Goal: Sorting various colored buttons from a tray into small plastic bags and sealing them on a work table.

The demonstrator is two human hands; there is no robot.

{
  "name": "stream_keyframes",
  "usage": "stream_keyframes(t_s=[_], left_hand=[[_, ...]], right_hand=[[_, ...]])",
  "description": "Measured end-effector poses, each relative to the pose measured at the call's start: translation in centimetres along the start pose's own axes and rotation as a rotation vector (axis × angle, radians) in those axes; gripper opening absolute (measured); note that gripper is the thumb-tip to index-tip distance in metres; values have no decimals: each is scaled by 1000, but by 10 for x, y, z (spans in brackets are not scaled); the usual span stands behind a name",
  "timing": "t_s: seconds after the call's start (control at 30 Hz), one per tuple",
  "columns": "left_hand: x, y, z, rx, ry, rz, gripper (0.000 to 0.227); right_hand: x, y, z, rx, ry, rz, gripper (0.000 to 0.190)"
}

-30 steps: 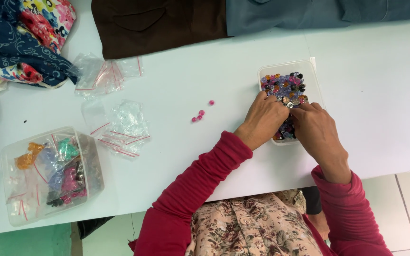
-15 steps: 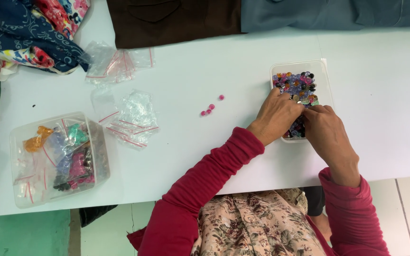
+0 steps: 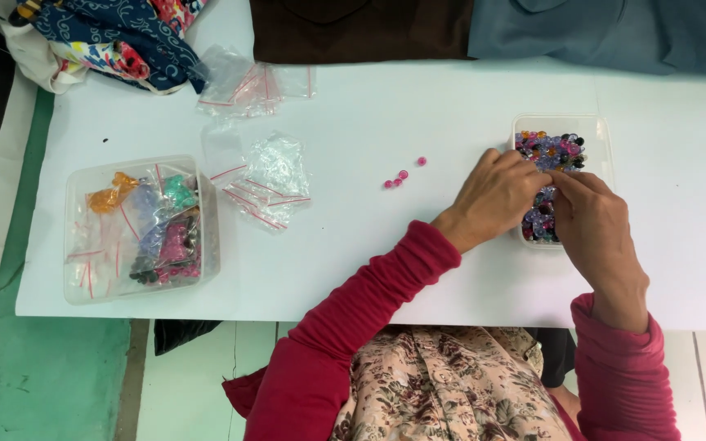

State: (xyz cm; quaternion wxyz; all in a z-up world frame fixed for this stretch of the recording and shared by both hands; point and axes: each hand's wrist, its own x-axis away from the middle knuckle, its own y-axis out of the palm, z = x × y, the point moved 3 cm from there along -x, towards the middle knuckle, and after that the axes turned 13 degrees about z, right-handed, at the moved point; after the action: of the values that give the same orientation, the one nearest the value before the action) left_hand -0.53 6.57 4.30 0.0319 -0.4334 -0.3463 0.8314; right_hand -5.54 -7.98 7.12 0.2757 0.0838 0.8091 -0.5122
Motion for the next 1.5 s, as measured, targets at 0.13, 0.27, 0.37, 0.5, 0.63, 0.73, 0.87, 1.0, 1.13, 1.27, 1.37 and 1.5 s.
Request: stream_keyframes(t_s=[0.13, 0.27, 0.37, 0.5, 0.63, 0.73, 0.87, 1.0, 1.13, 1.27, 1.37, 1.5], left_hand=[[10, -53, -28, 58, -145, -1, 27], [32, -113, -57, 128, -368, 4, 18], [51, -136, -84, 100, -445, -17, 19], [75, -141, -119, -63, -539, -85, 20], [76, -137, -121, -58, -576, -108, 24], [67, -137, -114, -25, -574, -118, 26], [43, -144, -97, 19, -526, -99, 26], [15, -126, -72, 88, -388, -76, 23], [-9, -74, -32, 136, -222, -102, 21], [-19, -13, 6, 49, -30, -173, 17], [-14, 27, 24, -99, 110, -252, 25], [-7, 45, 41, -217, 149, -440, 33]], right_hand=[[-29, 11, -47, -176, 82, -42, 29], [-44, 53, -81, -294, 25, -78, 29], [-49, 89, -105, -341, 51, -100, 30], [-46, 132, -117, -282, 109, -172, 32], [-48, 129, -125, -277, 56, -143, 30], [-51, 117, -126, -306, 74, -116, 30], [-53, 84, -118, -303, 75, -52, 29], [-51, 34, -92, -292, 67, 13, 26], [-36, -13, -48, -151, 116, 2, 23], [-10, -29, 0, 0, 234, -120, 21], [7, -26, 31, 40, 284, -162, 23], [16, -22, 43, 124, 348, -363, 19]])
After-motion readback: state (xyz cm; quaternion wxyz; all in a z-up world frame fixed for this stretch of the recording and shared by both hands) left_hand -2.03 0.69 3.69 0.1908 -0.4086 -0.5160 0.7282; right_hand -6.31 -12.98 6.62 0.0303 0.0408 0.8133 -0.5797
